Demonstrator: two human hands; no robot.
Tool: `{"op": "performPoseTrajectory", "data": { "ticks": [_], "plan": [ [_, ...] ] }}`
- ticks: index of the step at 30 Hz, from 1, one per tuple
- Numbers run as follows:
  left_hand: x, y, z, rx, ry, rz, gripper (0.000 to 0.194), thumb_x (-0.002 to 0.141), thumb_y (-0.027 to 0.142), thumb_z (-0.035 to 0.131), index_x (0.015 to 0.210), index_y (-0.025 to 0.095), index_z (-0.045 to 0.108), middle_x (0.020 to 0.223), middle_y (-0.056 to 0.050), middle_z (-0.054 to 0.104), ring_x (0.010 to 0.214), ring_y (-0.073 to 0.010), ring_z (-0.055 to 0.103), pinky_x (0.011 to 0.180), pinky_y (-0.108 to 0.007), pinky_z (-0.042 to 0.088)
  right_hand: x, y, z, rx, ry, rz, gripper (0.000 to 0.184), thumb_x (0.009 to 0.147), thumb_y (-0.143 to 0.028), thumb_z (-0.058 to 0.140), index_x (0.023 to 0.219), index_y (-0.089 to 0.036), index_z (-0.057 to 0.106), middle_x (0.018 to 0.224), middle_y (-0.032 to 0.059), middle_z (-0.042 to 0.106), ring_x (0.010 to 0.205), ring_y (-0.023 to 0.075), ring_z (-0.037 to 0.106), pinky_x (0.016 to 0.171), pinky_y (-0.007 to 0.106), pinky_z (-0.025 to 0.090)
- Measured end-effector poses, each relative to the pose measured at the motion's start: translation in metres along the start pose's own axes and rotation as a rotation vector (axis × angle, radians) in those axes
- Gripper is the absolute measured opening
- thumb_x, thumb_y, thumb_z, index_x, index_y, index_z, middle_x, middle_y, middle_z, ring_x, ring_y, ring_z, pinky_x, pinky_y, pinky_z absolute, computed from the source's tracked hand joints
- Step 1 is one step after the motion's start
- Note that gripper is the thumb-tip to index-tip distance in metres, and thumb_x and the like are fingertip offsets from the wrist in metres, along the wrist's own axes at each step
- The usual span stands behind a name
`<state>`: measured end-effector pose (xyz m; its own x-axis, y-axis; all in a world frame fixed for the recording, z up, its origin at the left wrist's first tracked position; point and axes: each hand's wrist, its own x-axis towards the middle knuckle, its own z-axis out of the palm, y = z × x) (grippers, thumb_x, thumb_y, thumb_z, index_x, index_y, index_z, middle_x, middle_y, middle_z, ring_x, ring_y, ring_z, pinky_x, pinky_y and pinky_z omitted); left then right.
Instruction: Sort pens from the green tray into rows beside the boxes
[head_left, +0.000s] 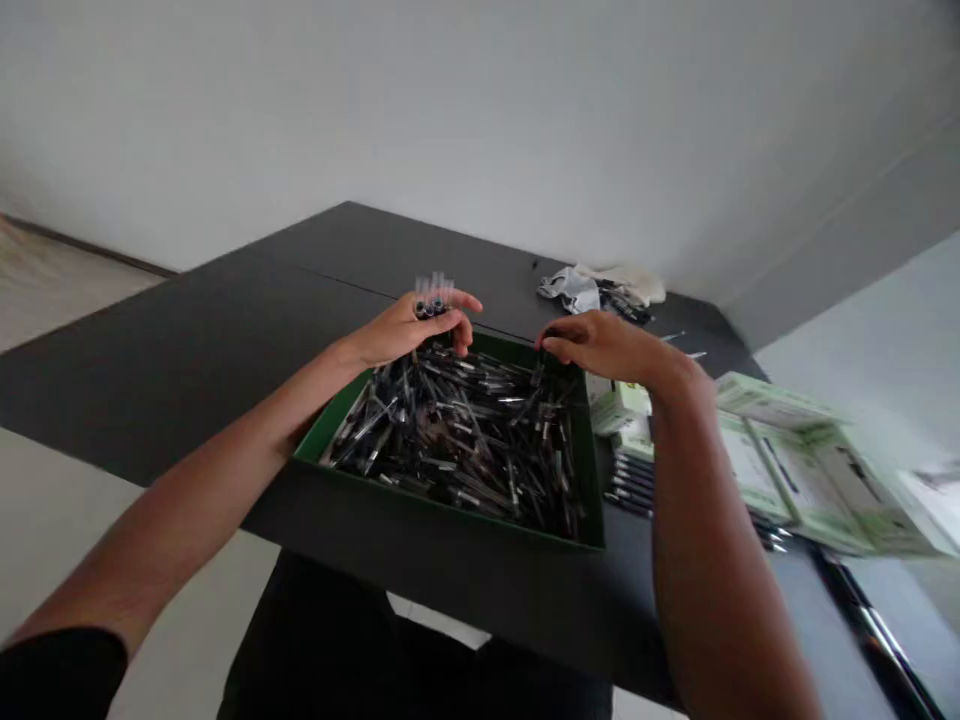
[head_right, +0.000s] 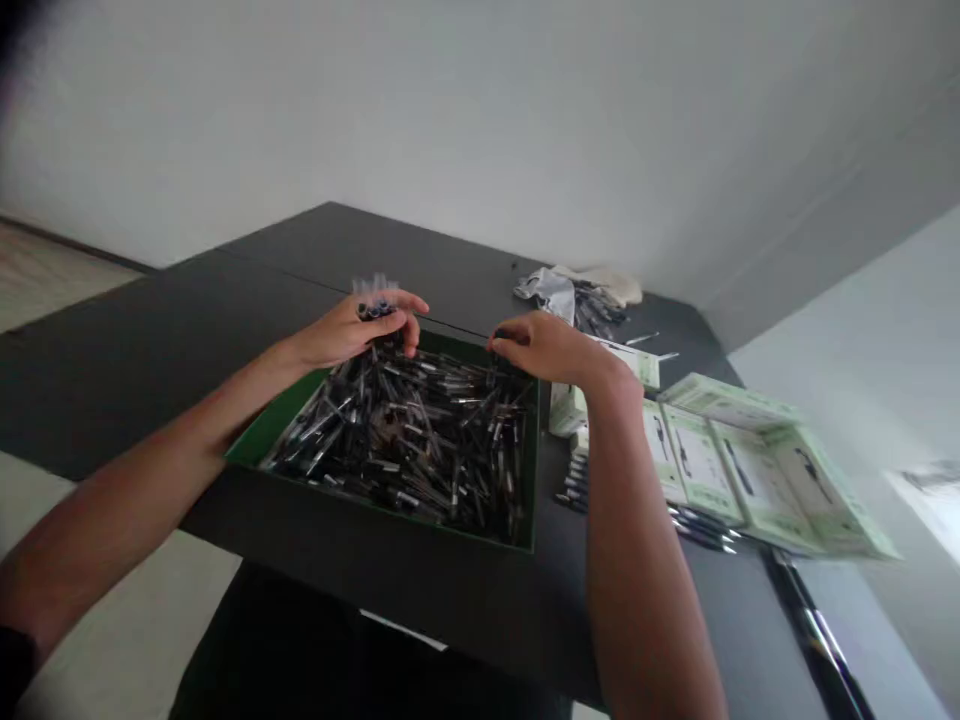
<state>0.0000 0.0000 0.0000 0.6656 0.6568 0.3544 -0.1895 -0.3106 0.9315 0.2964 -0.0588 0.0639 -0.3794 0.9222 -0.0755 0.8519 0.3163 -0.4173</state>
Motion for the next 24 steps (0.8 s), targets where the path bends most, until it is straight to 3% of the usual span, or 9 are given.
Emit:
{"op": "performPoseTrajectory", "data": {
  "ticks": [14,24],
  "plan": [
    [0.0011,0.0001,0.0015,-0.012,0.0,-0.007,0.034,0.098,0.043,0.076,0.118,0.016,0.071,0.083,-0.003,0.077,0.076,-0.0153,0.075,0.074,-0.027,0.057,0.0024,0.0025,0.001,0.036,-0.028,0.041,0.027,0.093,-0.034,0.055,0.101,-0.02,0.077,0.075,0.0019,0.073,0.071,0.0187,0.066,0.065,0.029,0.044],
    [0.0014,-0.0011,0.0008,-0.015,-0.01,-0.004,0.033,0.099,0.041,0.074,0.119,0.016,0.071,0.084,-0.003,0.077,0.077,-0.0151,0.075,0.075,-0.027,0.057,0.0069,0.0094,0.0081,0.183,-0.043,0.068,0.025,0.102,-0.032,0.047,0.087,-0.022,0.065,0.065,0.0003,0.066,0.054,0.0158,0.062,0.056,0.028,0.045]
  ]
}}
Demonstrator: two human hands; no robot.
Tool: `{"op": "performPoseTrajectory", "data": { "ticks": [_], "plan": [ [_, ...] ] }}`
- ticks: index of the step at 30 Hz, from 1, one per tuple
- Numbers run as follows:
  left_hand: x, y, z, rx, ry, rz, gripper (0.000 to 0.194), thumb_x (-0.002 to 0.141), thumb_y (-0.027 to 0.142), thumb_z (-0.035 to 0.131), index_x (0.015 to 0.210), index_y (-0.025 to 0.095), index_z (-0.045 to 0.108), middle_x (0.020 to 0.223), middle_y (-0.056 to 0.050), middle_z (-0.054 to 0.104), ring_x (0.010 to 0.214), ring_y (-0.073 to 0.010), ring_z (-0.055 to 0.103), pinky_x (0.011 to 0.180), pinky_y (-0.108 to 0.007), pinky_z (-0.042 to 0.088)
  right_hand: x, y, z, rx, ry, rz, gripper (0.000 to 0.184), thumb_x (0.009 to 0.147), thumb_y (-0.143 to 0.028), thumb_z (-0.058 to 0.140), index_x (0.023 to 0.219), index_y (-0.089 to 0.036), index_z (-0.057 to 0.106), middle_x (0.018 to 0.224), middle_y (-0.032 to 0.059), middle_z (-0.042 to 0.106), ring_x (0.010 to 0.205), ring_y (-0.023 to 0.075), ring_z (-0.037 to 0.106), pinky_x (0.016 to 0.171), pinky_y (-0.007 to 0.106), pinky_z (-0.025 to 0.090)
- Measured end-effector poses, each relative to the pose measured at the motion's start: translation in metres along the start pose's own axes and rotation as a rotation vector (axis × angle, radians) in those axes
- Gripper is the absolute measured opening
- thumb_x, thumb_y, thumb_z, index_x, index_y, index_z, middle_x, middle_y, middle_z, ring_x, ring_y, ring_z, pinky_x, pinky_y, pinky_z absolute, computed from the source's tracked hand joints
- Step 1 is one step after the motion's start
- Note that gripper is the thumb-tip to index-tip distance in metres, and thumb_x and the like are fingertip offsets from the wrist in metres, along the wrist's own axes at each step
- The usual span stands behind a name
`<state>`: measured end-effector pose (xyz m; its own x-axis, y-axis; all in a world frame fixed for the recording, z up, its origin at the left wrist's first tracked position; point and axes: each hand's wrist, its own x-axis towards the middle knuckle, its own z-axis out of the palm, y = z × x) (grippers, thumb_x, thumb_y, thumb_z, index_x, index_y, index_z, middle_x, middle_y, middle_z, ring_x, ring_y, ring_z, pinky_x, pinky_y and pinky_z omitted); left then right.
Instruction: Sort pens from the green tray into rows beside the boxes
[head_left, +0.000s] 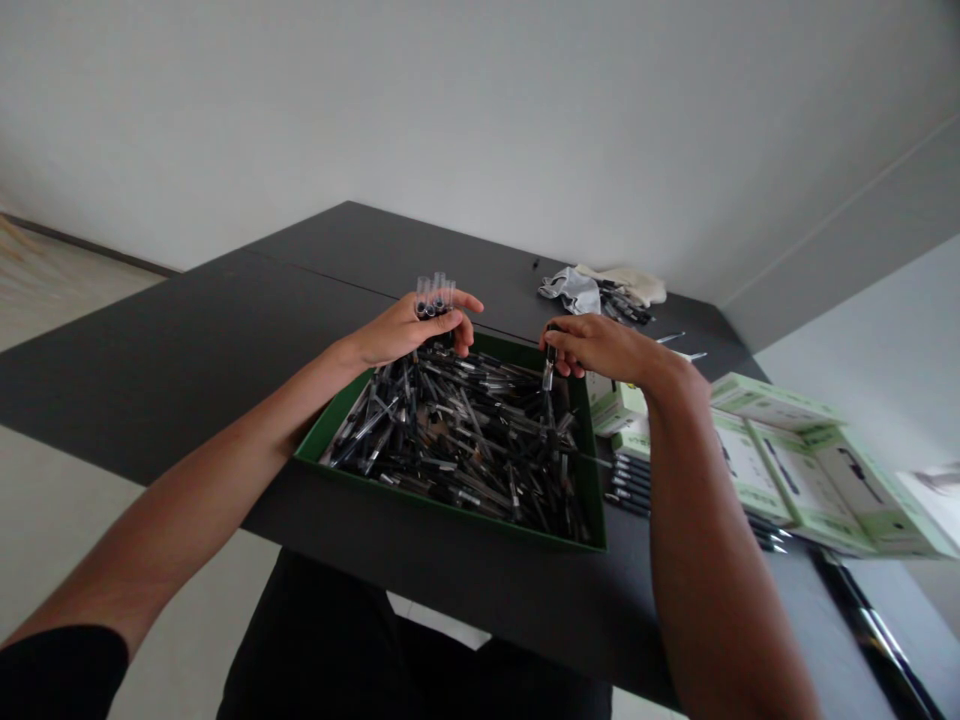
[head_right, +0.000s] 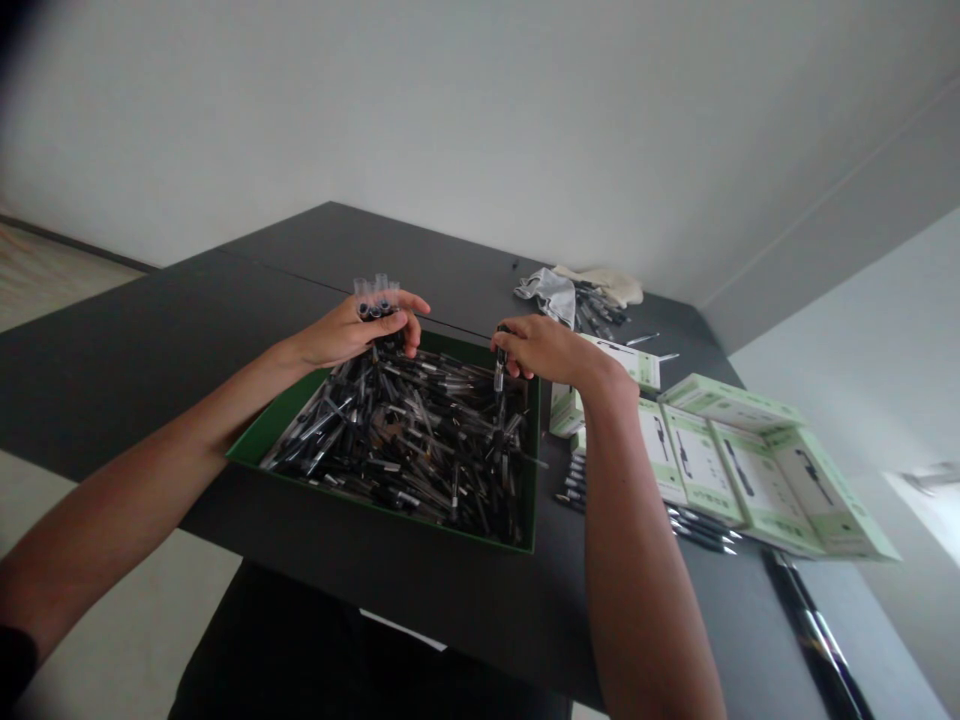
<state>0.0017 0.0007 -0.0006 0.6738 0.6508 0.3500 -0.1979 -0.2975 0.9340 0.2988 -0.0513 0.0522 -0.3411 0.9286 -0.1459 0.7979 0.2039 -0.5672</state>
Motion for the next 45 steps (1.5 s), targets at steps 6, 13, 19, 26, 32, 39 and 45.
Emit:
{"op": "performPoseTrajectory", "data": {
  "ticks": [6,13,19,26,32,39,45],
  "plan": [
    [0.0002,0.0003,0.0,0.003,0.007,0.001,0.033,0.099,0.042,0.075,0.119,0.016,0.071,0.084,-0.003,0.077,0.077,-0.0151,0.075,0.074,-0.027,0.057,0.0001,-0.0015,0.0003,-0.001,0.001,0.0,0.024,0.103,-0.031,0.049,0.088,-0.021,0.065,0.064,0.0,0.067,0.052,0.0144,0.061,0.054,0.026,0.045],
    [-0.0004,0.0008,0.0009,0.004,0.011,0.0,0.034,0.099,0.042,0.075,0.119,0.016,0.071,0.084,-0.004,0.077,0.077,-0.0154,0.075,0.075,-0.028,0.057,0.0002,-0.0025,-0.0012,0.021,-0.003,0.015,0.024,0.102,-0.029,0.05,0.085,-0.021,0.064,0.063,-0.0002,0.064,0.053,0.0148,0.061,0.053,0.026,0.046],
    [-0.0004,-0.0002,0.0007,0.001,0.013,0.002,0.034,0.098,0.043,0.075,0.119,0.016,0.071,0.084,-0.004,0.077,0.077,-0.0161,0.075,0.076,-0.029,0.058,-0.0032,-0.0033,-0.0031,0.097,0.049,-0.006,0.023,0.102,-0.031,0.051,0.088,-0.02,0.065,0.064,-0.0009,0.061,0.052,0.0137,0.059,0.052,0.025,0.047],
    [-0.0014,-0.0008,-0.0008,0.019,0.007,-0.005,0.032,0.1,0.041,0.073,0.121,0.017,0.071,0.086,-0.004,0.077,0.079,-0.016,0.075,0.077,-0.029,0.058,-0.0056,-0.0071,-0.0048,0.177,0.066,-0.011,0.023,0.102,-0.036,0.056,0.088,-0.02,0.064,0.063,-0.0008,0.06,0.052,0.0128,0.056,0.052,0.024,0.046],
    [-0.0012,-0.0007,-0.0003,0.02,0.015,-0.002,0.033,0.1,0.042,0.073,0.121,0.016,0.071,0.086,-0.005,0.077,0.079,-0.0169,0.076,0.077,-0.029,0.059,-0.0063,-0.0067,-0.0046,0.2,0.076,-0.016,0.023,0.102,-0.037,0.055,0.089,-0.02,0.064,0.062,-0.0009,0.06,0.052,0.0129,0.056,0.05,0.025,0.044],
    [-0.0011,0.0023,0.0013,0.017,0.02,-0.004,0.036,0.098,0.044,0.076,0.119,0.015,0.071,0.084,-0.004,0.077,0.076,-0.0159,0.075,0.076,-0.029,0.058,-0.0064,-0.0057,-0.0054,0.231,0.063,-0.035,0.023,0.102,-0.036,0.052,0.091,-0.019,0.063,0.061,-0.0019,0.059,0.051,0.0128,0.055,0.05,0.025,0.04],
    [-0.0009,0.0007,0.0009,0.018,0.019,-0.001,0.034,0.099,0.043,0.075,0.12,0.017,0.072,0.085,-0.004,0.077,0.077,-0.0159,0.075,0.076,-0.029,0.058,-0.006,-0.0022,-0.0055,0.278,0.034,-0.07,0.023,0.103,-0.041,0.051,0.094,-0.021,0.06,0.059,-0.0037,0.056,0.051,0.0137,0.053,0.05,0.027,0.038]
  ]
}}
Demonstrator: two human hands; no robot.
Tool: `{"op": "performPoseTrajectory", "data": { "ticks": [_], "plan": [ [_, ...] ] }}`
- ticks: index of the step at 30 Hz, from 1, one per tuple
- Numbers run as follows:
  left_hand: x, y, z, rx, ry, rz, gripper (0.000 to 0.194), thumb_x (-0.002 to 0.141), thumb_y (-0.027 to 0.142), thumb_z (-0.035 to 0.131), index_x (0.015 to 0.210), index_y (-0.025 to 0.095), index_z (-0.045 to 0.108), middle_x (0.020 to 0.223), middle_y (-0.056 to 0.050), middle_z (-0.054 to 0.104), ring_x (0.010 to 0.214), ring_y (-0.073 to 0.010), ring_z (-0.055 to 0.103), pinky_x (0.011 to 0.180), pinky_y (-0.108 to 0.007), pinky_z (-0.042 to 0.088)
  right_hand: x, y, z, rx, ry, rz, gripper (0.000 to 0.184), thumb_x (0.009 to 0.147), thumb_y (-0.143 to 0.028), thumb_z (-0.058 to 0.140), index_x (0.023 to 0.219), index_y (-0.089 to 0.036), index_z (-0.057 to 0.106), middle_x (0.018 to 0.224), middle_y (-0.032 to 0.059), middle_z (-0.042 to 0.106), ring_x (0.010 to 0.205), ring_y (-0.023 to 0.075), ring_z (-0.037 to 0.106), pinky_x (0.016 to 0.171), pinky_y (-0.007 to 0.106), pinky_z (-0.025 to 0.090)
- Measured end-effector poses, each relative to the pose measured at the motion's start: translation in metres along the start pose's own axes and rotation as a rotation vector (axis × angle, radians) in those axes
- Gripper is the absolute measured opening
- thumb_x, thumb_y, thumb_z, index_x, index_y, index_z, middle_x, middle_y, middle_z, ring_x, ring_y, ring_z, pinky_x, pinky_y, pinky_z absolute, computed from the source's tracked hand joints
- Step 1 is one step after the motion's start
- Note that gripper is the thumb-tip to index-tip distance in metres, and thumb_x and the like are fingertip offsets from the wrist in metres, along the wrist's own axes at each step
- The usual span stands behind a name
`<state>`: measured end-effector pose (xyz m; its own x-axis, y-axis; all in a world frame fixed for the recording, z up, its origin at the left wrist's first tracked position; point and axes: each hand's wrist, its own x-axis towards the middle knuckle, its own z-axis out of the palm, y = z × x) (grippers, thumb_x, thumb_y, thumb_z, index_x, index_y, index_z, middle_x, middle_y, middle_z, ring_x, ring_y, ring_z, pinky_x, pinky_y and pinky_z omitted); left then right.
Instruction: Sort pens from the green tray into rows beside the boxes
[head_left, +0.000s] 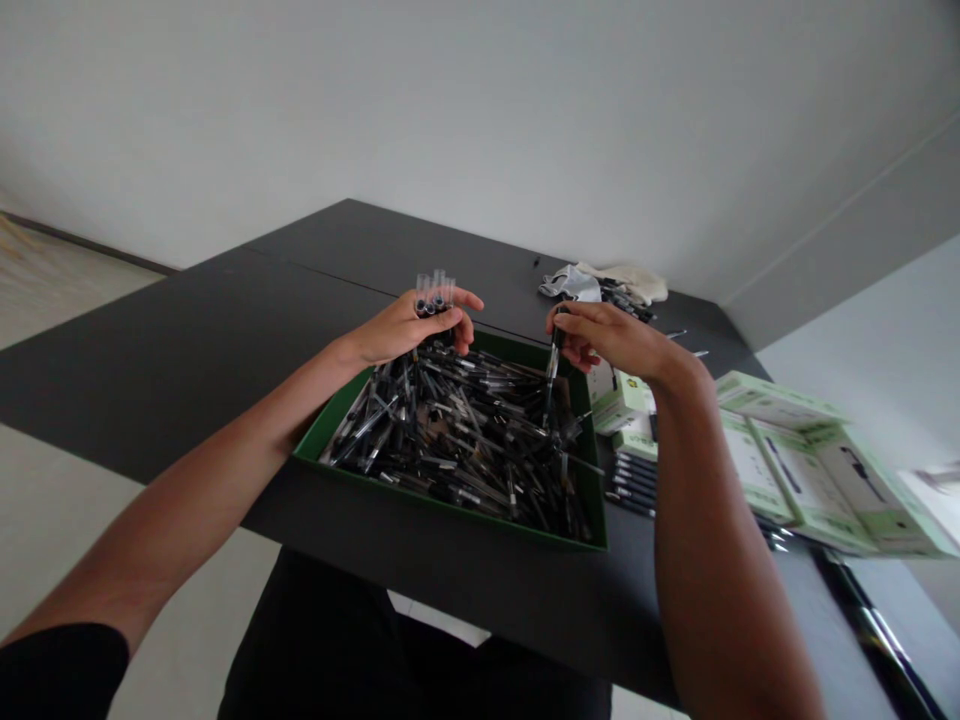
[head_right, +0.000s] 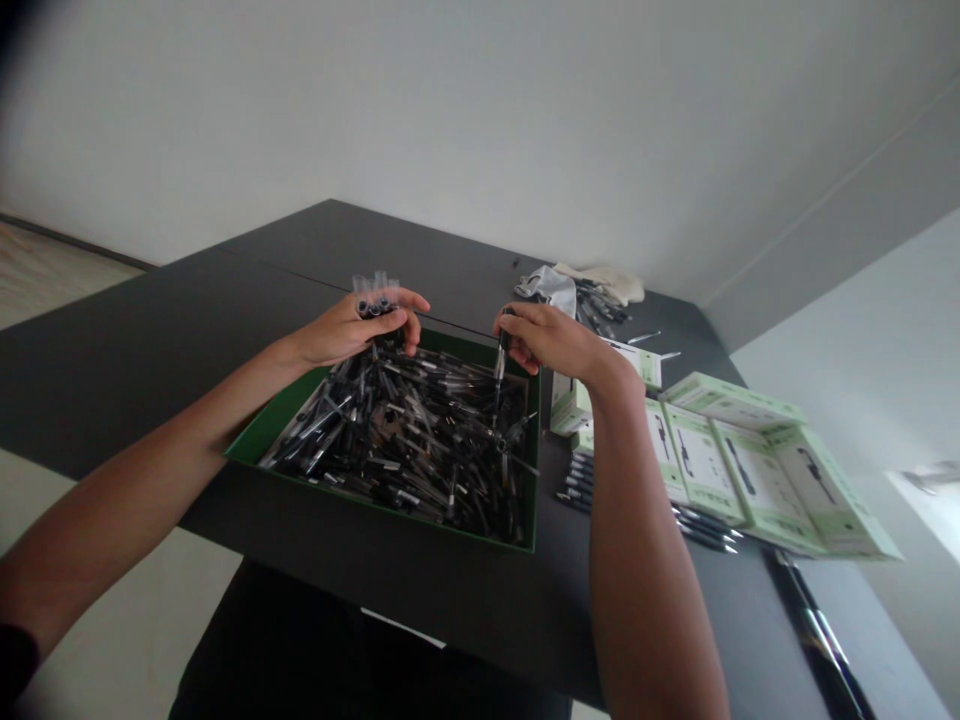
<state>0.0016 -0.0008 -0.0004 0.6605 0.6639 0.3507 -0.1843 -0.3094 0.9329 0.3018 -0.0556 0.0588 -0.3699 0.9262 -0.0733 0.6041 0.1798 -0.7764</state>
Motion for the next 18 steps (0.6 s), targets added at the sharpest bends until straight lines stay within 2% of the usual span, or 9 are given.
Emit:
{"op": "performPoseTrajectory", "data": {
  "ticks": [9,18],
  "plan": [
    [-0.001,0.0003,-0.0006,0.0,-0.001,-0.003,0.035,0.098,0.044,0.075,0.12,0.017,0.072,0.085,-0.005,0.077,0.078,-0.0167,0.075,0.077,-0.03,0.059,-0.0004,0.0028,0.0003,0.086,-0.002,-0.013,0.027,0.101,-0.05,0.055,0.099,-0.023,0.059,0.061,-0.005,0.057,0.049,0.0129,0.054,0.048,0.025,0.037],
    [-0.0002,-0.0007,-0.0005,-0.014,-0.005,0.001,0.034,0.098,0.043,0.076,0.119,0.016,0.072,0.084,-0.004,0.077,0.077,-0.0157,0.075,0.077,-0.029,0.059,-0.0019,-0.0017,0.0028,0.153,-0.018,-0.03,0.032,0.102,-0.053,0.057,0.102,-0.021,0.056,0.064,-0.0029,0.064,0.048,0.0112,0.056,0.046,0.022,0.035]
  ]
}}
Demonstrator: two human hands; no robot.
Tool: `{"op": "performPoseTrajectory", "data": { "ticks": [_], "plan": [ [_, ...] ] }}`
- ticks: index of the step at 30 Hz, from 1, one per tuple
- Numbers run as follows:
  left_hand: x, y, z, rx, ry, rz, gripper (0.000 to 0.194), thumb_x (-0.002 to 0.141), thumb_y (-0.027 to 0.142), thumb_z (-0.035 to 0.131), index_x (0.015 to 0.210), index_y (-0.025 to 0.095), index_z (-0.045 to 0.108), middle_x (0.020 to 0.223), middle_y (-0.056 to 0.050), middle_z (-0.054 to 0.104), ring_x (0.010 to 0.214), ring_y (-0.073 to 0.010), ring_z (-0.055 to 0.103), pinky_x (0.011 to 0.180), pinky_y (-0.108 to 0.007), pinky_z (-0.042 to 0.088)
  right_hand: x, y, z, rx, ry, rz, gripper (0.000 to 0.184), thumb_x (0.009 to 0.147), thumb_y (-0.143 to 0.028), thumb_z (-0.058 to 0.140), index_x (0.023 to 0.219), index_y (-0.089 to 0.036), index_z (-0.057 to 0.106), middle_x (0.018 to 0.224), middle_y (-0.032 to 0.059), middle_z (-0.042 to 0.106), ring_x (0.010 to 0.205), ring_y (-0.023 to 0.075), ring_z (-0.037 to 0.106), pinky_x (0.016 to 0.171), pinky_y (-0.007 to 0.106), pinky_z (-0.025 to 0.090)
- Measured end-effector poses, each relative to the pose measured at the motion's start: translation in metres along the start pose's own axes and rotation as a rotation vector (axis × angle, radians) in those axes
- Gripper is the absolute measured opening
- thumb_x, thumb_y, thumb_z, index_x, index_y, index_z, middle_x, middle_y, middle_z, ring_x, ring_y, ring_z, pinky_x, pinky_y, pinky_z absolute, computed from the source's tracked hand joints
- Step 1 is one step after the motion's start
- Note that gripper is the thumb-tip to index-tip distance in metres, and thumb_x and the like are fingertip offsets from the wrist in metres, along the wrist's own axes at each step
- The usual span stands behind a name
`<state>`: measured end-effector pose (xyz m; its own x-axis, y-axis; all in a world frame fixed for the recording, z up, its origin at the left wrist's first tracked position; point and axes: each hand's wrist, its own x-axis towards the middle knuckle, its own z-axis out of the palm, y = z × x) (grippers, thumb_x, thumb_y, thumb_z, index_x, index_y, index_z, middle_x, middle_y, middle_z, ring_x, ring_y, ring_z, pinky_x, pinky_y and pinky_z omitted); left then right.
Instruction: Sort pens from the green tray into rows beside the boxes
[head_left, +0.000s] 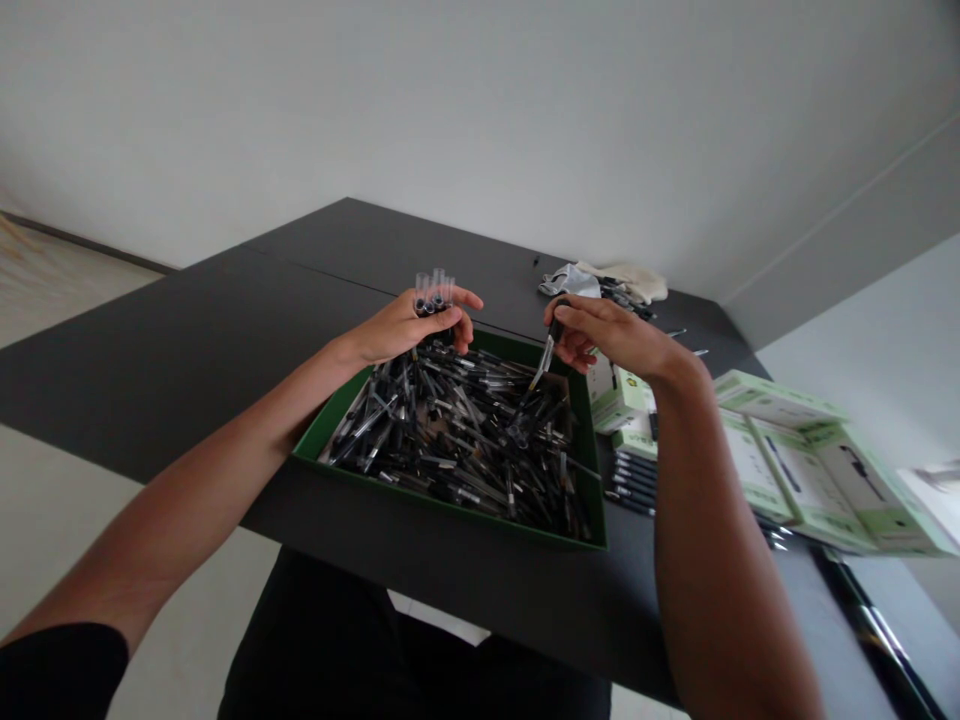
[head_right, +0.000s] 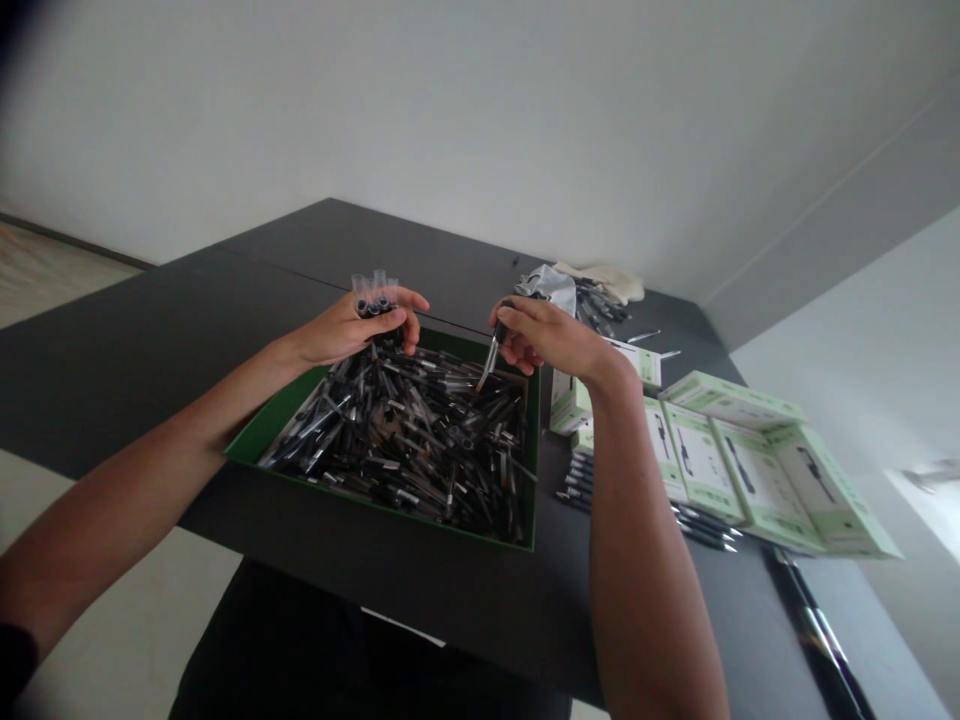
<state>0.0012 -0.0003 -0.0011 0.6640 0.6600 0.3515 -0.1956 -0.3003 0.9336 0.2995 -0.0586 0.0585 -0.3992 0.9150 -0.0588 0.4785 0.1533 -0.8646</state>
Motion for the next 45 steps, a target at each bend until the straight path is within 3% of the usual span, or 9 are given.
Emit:
{"op": "performPoseTrajectory", "data": {
  "ticks": [13,25,32,36,41,45],
  "plan": [
    [0.0,0.001,0.001,0.024,0.016,-0.003,0.036,0.098,0.044,0.076,0.119,0.016,0.072,0.083,-0.005,0.077,0.076,-0.0171,0.075,0.077,-0.031,0.059,0.001,-0.003,0.0,-0.088,0.002,-0.004,0.04,0.101,-0.062,0.059,0.101,-0.022,0.059,0.065,0.0002,0.068,0.05,0.0122,0.058,0.046,0.023,0.038],
    [0.0,0.001,0.001,0.018,0.014,-0.013,0.036,0.097,0.045,0.076,0.118,0.017,0.072,0.084,-0.005,0.077,0.076,-0.017,0.075,0.076,-0.031,0.059,-0.005,-0.011,0.0,-0.159,-0.062,-0.061,0.031,0.096,-0.048,0.067,0.107,-0.019,0.071,0.07,-0.0011,0.069,0.053,0.0099,0.054,0.051,0.024,0.042],
    [0.0,-0.001,-0.001,0.021,-0.003,0.001,0.035,0.099,0.044,0.074,0.12,0.016,0.071,0.084,-0.003,0.076,0.077,-0.0152,0.075,0.076,-0.028,0.057,-0.003,-0.013,0.004,-0.163,-0.188,-0.039,0.041,0.09,-0.055,0.073,0.109,-0.019,0.078,0.077,0.0,0.071,0.062,0.0106,0.058,0.054,0.023,0.041],
    [0.001,0.0,-0.001,0.024,-0.005,0.002,0.035,0.099,0.044,0.074,0.12,0.016,0.07,0.084,-0.003,0.076,0.077,-0.015,0.075,0.076,-0.028,0.057,0.002,-0.013,0.012,-0.186,-0.338,0.046,0.048,0.085,-0.059,0.076,0.111,-0.019,0.081,0.087,0.0039,0.078,0.067,0.0131,0.062,0.059,0.026,0.044],
    [0.001,0.0,-0.001,0.027,-0.006,-0.001,0.034,0.1,0.043,0.073,0.121,0.016,0.07,0.085,-0.004,0.076,0.078,-0.016,0.075,0.077,-0.029,0.058,0.009,-0.012,0.021,-0.231,-0.497,0.142,0.042,0.088,-0.054,0.073,0.11,-0.019,0.077,0.097,0.0063,0.083,0.07,0.0146,0.066,0.057,0.025,0.043],
    [0.0,0.0,0.0,0.018,-0.01,0.01,0.033,0.1,0.042,0.074,0.121,0.016,0.07,0.085,-0.004,0.076,0.078,-0.016,0.075,0.077,-0.029,0.058,0.012,-0.004,0.021,-0.185,-0.539,0.193,0.038,0.09,-0.05,0.069,0.111,-0.018,0.07,0.1,0.0077,0.083,0.065,0.0136,0.065,0.053,0.025,0.041]
  ]
}}
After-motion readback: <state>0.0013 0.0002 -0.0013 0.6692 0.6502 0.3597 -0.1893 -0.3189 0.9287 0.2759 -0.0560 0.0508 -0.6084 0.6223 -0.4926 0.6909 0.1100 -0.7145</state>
